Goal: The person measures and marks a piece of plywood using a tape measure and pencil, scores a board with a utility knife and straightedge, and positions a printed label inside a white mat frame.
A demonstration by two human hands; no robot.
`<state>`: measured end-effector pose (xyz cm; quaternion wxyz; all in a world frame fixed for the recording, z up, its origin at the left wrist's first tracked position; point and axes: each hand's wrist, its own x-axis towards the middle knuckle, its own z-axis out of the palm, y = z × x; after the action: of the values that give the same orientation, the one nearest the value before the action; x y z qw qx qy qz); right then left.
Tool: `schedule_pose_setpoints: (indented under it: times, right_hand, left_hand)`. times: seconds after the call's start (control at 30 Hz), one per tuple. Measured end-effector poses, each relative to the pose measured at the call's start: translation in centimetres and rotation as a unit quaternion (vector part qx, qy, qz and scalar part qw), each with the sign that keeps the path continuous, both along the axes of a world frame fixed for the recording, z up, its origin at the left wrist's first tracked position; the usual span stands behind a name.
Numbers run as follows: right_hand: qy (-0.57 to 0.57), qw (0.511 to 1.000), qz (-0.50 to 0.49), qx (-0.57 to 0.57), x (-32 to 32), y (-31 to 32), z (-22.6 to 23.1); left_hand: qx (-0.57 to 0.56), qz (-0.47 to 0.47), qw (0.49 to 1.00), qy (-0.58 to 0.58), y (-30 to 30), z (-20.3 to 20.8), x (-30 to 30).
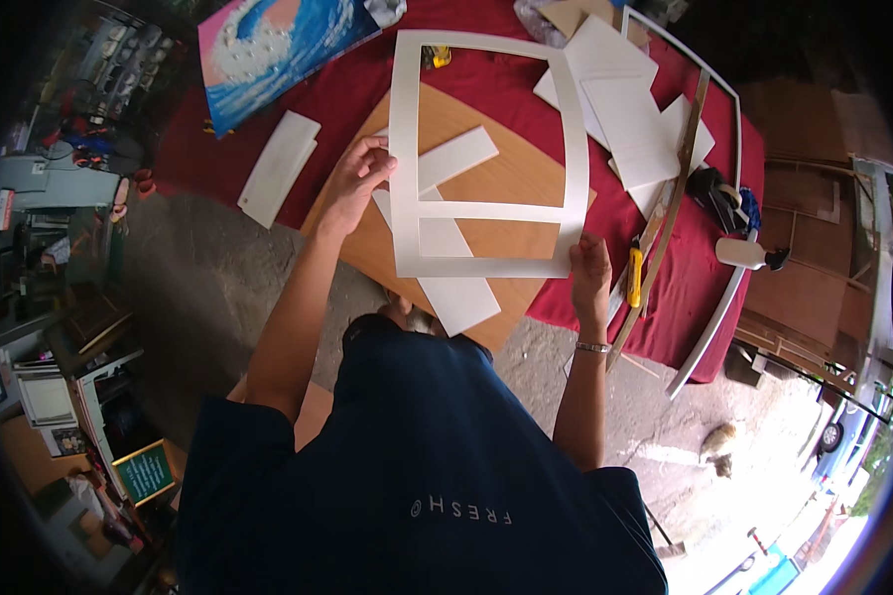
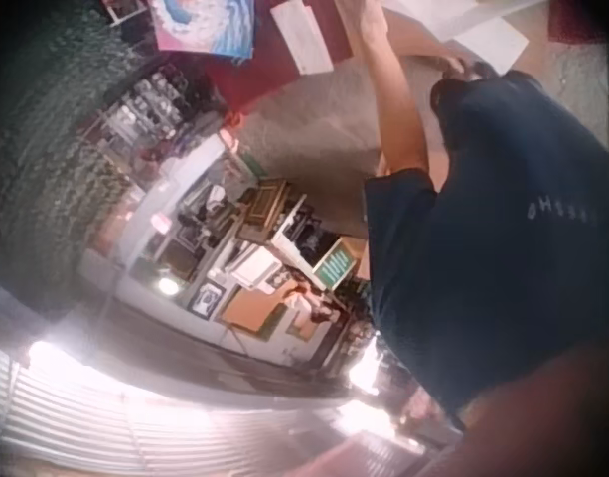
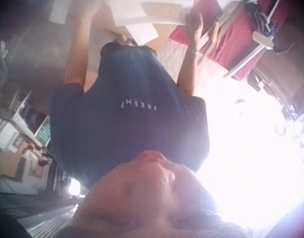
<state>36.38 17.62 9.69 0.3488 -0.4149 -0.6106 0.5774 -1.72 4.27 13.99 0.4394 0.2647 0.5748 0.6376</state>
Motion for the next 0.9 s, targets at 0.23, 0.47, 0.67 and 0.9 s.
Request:
schedule_pose_setpoints:
  times: [0.23, 0.47, 0.67, 0.9]
  right_hand:
    - [0.108, 0.983, 0.12, 0.082, -10.7, 8.0, 12.3]
    - [0.212, 0.948, 0.23, 0.064, -24.0, 9.9, 21.6]
    - [0.304, 0.914, 0.258, 0.069, -29.4, 7.5, 23.5]
    - [0.31, 0.897, 0.314, 0.03, -31.3, 5.5, 22.3]
  left_hand:
    - [0.164, 0.007, 0.971, 0.174, 2.4, 19.0, -8.3]
    - [0.326, 0.182, 0.897, 0.235, -0.8, 34.6, -16.8]
    - [0.389, 0.292, 0.854, 0.184, -4.3, 37.6, -17.6]
    - [0.436, 0.307, 0.825, 0.185, -9.8, 35.8, -17.3]
